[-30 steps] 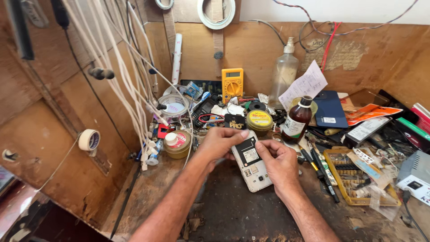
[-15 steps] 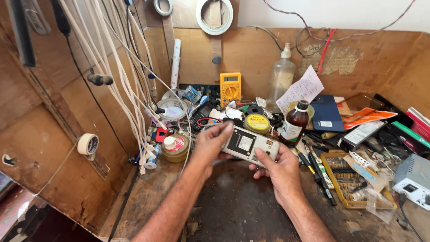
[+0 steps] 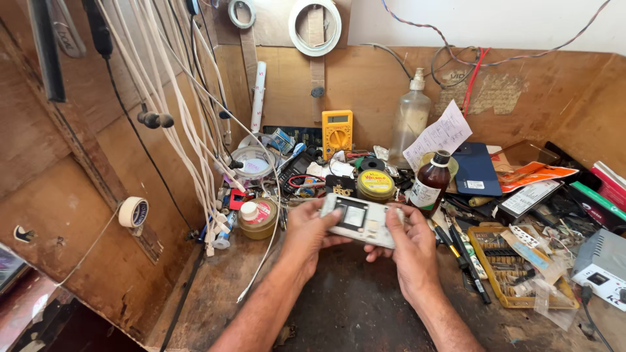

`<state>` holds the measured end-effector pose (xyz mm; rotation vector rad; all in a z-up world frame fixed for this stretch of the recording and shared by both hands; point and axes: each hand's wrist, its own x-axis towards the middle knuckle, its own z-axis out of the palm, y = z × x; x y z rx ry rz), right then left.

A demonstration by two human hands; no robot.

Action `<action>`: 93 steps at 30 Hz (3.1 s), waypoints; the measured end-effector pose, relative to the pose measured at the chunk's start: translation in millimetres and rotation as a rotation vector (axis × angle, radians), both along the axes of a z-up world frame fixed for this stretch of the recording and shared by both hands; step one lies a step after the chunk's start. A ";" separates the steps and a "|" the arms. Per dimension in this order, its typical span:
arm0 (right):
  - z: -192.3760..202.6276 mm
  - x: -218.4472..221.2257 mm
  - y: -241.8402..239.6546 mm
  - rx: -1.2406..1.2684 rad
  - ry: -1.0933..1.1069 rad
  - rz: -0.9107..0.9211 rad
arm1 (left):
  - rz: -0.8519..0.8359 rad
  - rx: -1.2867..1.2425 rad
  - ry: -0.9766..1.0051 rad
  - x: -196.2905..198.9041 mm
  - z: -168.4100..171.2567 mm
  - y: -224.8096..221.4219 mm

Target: The person removes a screen and inner components from a phone, then probes the internal circuitry using multimeters.

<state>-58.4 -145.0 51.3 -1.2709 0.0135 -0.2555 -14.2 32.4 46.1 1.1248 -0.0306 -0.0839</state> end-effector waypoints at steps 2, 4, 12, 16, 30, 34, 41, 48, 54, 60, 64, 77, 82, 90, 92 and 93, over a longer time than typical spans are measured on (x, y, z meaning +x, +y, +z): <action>-3.9 -0.2 -0.6 -0.114 -0.046 -0.048 | 0.169 0.037 0.005 -1.3 1.0 6.1; -8.1 -0.9 3.4 -0.356 -0.138 -0.131 | 0.281 0.051 0.002 -1.5 3.4 17.2; 6.9 20.8 27.1 -1.298 -0.606 -0.168 | 0.399 0.385 -0.052 -16.6 7.6 62.0; 8.1 32.8 44.0 -1.477 -0.432 -0.033 | 0.321 0.355 -0.030 -20.0 5.1 67.3; 54.8 47.8 19.6 -1.138 -0.411 -0.529 | 0.258 0.513 0.011 -8.5 -10.3 18.6; 60.8 69.0 0.8 -1.085 -0.480 -0.684 | 0.318 0.810 -0.175 4.5 -1.0 2.1; 33.4 93.5 -8.1 -1.101 -0.284 -0.683 | 0.303 1.106 -0.421 12.4 7.1 -5.1; 40.6 96.7 -11.9 -1.057 -0.162 -0.610 | 0.433 1.405 -0.985 48.3 20.7 12.6; 43.3 84.9 -3.3 -1.298 -0.068 -0.465 | 0.267 1.858 -1.004 73.5 15.7 7.4; 33.4 54.6 7.5 -1.236 -0.370 -0.536 | 0.168 1.966 -1.056 78.7 18.9 12.9; 22.5 29.7 14.0 -0.915 -0.434 -0.505 | 0.175 2.026 -1.052 73.0 35.8 19.9; 15.6 24.7 10.5 -0.063 0.011 0.163 | 0.268 1.324 -1.191 1.0 43.9 18.2; 9.9 25.8 0.4 0.024 0.101 0.403 | 0.215 1.201 -1.212 -12.8 34.5 12.5; 6.6 30.7 -5.5 -0.022 0.068 0.388 | 0.193 0.846 -1.001 -31.6 39.2 1.2; 4.2 32.7 -6.5 -0.057 0.053 0.354 | 0.297 0.812 -0.949 -31.1 40.7 -5.5; 3.2 34.6 -6.6 -0.081 0.059 0.327 | 0.349 0.794 -0.923 -29.9 41.4 -7.4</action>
